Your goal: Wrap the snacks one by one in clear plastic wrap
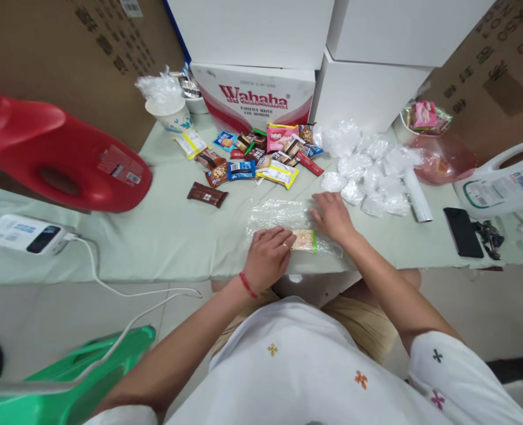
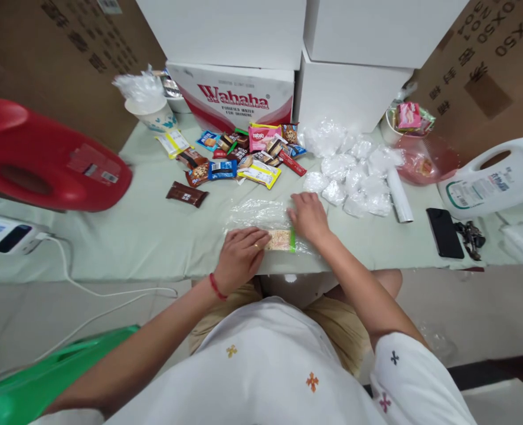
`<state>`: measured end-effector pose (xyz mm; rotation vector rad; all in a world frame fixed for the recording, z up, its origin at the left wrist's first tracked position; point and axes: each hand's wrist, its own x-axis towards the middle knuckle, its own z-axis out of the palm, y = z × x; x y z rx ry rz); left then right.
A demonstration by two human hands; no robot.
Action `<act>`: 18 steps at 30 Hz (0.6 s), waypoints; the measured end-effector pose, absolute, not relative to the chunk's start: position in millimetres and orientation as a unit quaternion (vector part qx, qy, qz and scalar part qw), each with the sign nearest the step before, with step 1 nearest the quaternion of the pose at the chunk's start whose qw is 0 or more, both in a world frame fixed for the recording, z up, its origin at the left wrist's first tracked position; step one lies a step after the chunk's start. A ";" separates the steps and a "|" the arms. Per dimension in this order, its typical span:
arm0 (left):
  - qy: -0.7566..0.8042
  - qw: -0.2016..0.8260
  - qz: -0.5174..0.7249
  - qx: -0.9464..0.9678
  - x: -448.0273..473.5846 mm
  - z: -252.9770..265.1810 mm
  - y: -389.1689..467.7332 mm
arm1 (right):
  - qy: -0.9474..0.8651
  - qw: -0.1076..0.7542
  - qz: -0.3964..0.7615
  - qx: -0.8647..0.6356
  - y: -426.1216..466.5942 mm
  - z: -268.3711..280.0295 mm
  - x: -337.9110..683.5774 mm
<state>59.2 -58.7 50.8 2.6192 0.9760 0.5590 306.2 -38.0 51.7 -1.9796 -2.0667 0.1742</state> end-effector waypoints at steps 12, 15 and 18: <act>0.349 0.164 0.171 0.907 73.5 28.9 -42.9 | -0.802 0.126 0.252 -0.526 -2.4 82.1 294.9; 0.346 0.181 0.196 0.900 71.8 24.6 -40.6 | -0.825 0.121 0.262 -0.486 -45.0 76.6 287.3; 0.329 0.265 0.256 0.869 64.8 17.7 -34.3 | -0.824 0.076 0.264 -0.496 -81.2 60.1 276.0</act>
